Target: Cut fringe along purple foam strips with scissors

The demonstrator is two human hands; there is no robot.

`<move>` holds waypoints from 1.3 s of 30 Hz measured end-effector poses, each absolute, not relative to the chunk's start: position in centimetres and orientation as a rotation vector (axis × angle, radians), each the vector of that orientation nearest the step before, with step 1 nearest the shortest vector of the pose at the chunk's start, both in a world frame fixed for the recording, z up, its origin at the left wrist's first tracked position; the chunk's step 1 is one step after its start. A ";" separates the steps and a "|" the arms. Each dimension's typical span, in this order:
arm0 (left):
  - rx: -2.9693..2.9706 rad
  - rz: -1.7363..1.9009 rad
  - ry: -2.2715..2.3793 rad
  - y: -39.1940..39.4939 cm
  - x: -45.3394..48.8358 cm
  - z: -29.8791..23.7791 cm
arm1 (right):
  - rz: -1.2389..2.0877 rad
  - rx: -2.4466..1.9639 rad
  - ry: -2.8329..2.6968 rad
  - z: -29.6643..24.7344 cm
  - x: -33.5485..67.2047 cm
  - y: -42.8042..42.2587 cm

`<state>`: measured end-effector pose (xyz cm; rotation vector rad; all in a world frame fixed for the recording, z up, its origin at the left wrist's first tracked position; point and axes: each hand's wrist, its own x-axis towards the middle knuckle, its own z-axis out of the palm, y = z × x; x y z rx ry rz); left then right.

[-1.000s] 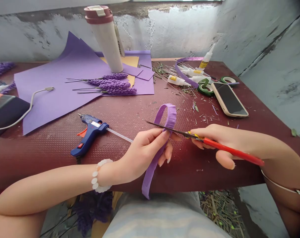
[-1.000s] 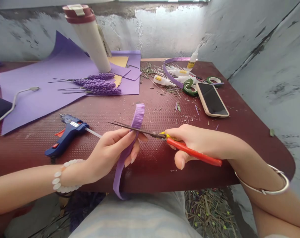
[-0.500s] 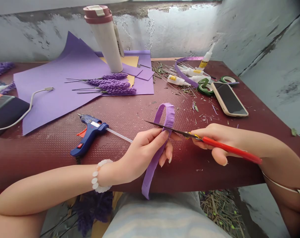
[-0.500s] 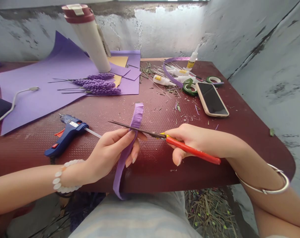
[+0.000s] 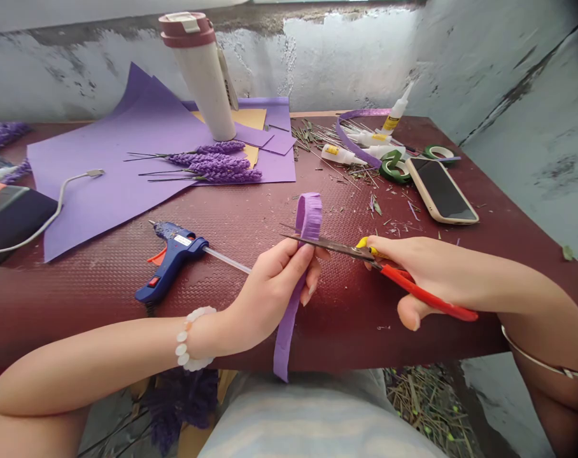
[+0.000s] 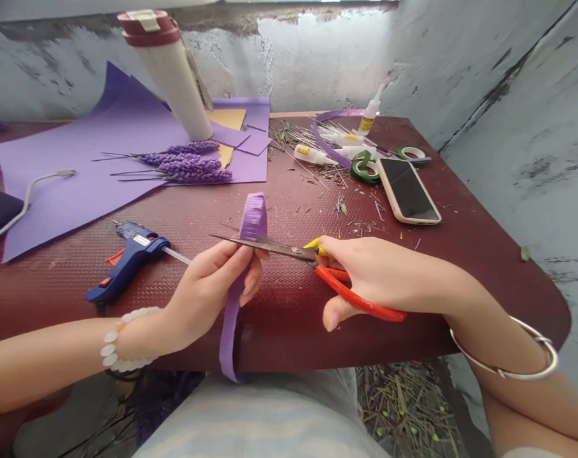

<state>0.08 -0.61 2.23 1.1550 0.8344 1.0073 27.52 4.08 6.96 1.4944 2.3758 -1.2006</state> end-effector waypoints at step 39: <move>1.083 0.959 0.734 -0.6 -0.1 2.1 | -1.486 1.288 2.404 5.5 29.0 4.9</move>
